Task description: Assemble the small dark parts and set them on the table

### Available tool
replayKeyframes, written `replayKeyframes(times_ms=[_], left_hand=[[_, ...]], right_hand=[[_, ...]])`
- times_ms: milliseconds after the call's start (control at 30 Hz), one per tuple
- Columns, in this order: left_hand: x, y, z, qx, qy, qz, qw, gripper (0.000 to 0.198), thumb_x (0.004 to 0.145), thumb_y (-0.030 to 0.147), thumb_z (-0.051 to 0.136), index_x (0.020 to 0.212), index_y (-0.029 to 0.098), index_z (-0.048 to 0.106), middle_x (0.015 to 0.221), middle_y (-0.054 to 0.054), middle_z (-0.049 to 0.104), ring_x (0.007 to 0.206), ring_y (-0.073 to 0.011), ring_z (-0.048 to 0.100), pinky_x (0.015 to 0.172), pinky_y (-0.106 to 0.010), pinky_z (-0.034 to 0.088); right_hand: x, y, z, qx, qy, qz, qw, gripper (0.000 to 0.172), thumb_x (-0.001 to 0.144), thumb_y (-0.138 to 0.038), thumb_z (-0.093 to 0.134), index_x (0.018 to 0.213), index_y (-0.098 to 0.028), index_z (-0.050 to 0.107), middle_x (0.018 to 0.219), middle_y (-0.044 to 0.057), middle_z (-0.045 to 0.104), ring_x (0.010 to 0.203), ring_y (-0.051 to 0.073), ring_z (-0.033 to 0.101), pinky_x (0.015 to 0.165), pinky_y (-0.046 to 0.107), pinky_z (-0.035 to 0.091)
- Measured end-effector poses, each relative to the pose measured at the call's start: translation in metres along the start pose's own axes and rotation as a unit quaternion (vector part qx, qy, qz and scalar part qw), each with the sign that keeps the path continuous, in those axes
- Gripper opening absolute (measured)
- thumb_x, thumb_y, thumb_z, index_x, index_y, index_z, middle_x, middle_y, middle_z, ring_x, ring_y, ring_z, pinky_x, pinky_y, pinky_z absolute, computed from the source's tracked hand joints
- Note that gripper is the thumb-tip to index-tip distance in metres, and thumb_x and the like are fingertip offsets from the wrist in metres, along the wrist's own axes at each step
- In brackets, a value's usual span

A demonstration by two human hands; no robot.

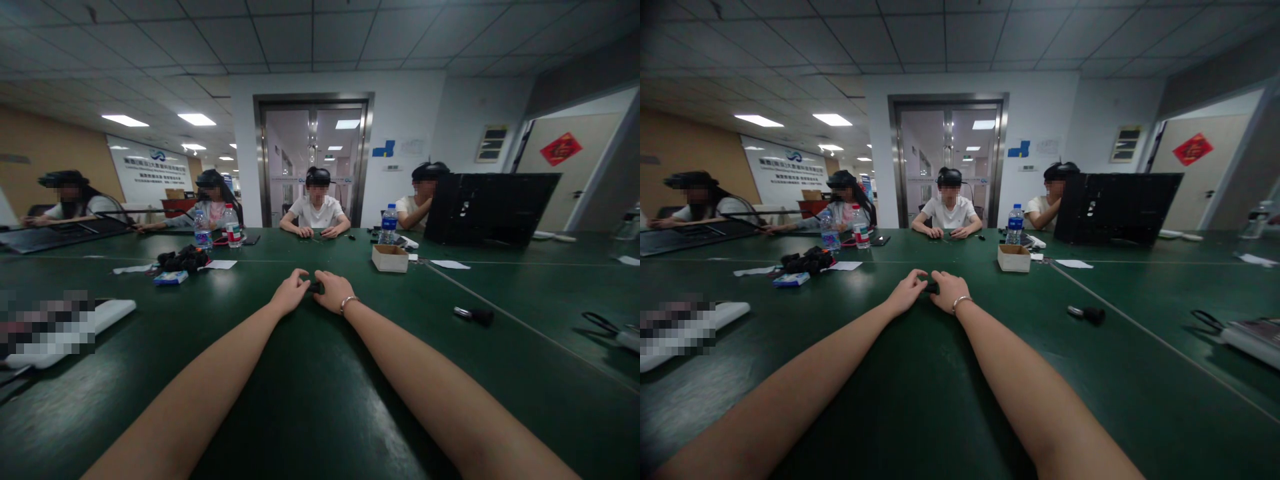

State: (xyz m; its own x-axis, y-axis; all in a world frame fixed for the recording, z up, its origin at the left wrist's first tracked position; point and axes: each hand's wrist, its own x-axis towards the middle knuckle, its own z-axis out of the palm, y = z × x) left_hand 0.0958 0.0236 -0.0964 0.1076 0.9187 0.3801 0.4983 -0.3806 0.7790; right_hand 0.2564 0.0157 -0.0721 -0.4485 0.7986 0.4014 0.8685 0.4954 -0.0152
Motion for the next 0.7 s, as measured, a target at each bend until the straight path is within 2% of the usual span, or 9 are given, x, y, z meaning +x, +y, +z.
replayKeyframes(times_ms=[167,267,400,500,567,700], left_hand=[[0.0002,-0.0001,-0.0007,0.016,-0.018,-0.003,1.000,0.037,0.081,0.047,0.038,0.101,0.021,0.055,0.053,0.004,0.050,0.053,-0.0138,0.049,0.055,-0.024,0.035],[0.0001,0.0000,-0.0010,0.022,-0.006,0.004,1.000,0.035,0.079,0.046,0.042,0.101,0.022,0.055,0.061,0.002,0.054,0.058,-0.0137,0.052,0.055,-0.024,0.034],[0.0001,0.0006,-0.0010,0.031,-0.010,-0.004,0.999,0.036,0.082,0.045,0.035,0.099,0.021,0.057,0.054,0.003,0.051,0.054,-0.0136,0.050,0.054,-0.024,0.035],[0.0008,0.0005,-0.0006,0.037,-0.009,-0.006,0.999,0.033,0.081,0.043,0.038,0.097,0.020,0.057,0.059,0.002,0.054,0.058,-0.0131,0.052,0.055,-0.023,0.035],[0.0014,-0.0002,-0.0001,0.036,-0.014,-0.005,0.999,0.031,0.080,0.039,0.041,0.100,0.021,0.056,0.064,0.002,0.056,0.061,-0.0125,0.053,0.056,-0.022,0.036],[0.0020,-0.0017,0.0002,0.040,-0.036,-0.014,0.998,0.036,0.083,0.039,0.034,0.106,0.020,0.054,0.057,0.003,0.053,0.057,-0.0125,0.052,0.056,-0.023,0.037]], right_hand=[[-0.0003,-0.0001,-0.0010,-0.001,-0.001,-0.009,1.000,0.033,0.073,-0.035,0.057,0.103,-0.024,0.048,0.098,0.004,0.058,0.085,0.019,0.056,0.064,0.026,0.035],[-0.0010,-0.0007,-0.0026,0.000,-0.004,0.001,1.000,0.031,0.073,-0.034,0.056,0.101,-0.024,0.049,0.097,0.004,0.058,0.084,0.019,0.056,0.064,0.026,0.035],[-0.0014,-0.0024,-0.0032,-0.001,-0.005,-0.001,1.000,0.031,0.073,-0.034,0.056,0.102,-0.025,0.048,0.097,0.004,0.058,0.085,0.018,0.056,0.064,0.026,0.035],[-0.0013,-0.0037,-0.0032,-0.008,-0.013,0.008,1.000,0.031,0.074,-0.035,0.056,0.102,-0.025,0.048,0.098,0.004,0.057,0.086,0.018,0.056,0.065,0.026,0.035],[-0.0013,-0.0042,-0.0036,-0.012,-0.020,0.016,1.000,0.032,0.074,-0.035,0.055,0.104,-0.024,0.047,0.100,0.004,0.057,0.087,0.018,0.055,0.066,0.026,0.036],[-0.0016,-0.0045,-0.0049,-0.017,-0.029,0.002,0.999,0.034,0.075,-0.036,0.054,0.107,-0.025,0.046,0.101,0.005,0.057,0.089,0.019,0.055,0.069,0.027,0.036]])
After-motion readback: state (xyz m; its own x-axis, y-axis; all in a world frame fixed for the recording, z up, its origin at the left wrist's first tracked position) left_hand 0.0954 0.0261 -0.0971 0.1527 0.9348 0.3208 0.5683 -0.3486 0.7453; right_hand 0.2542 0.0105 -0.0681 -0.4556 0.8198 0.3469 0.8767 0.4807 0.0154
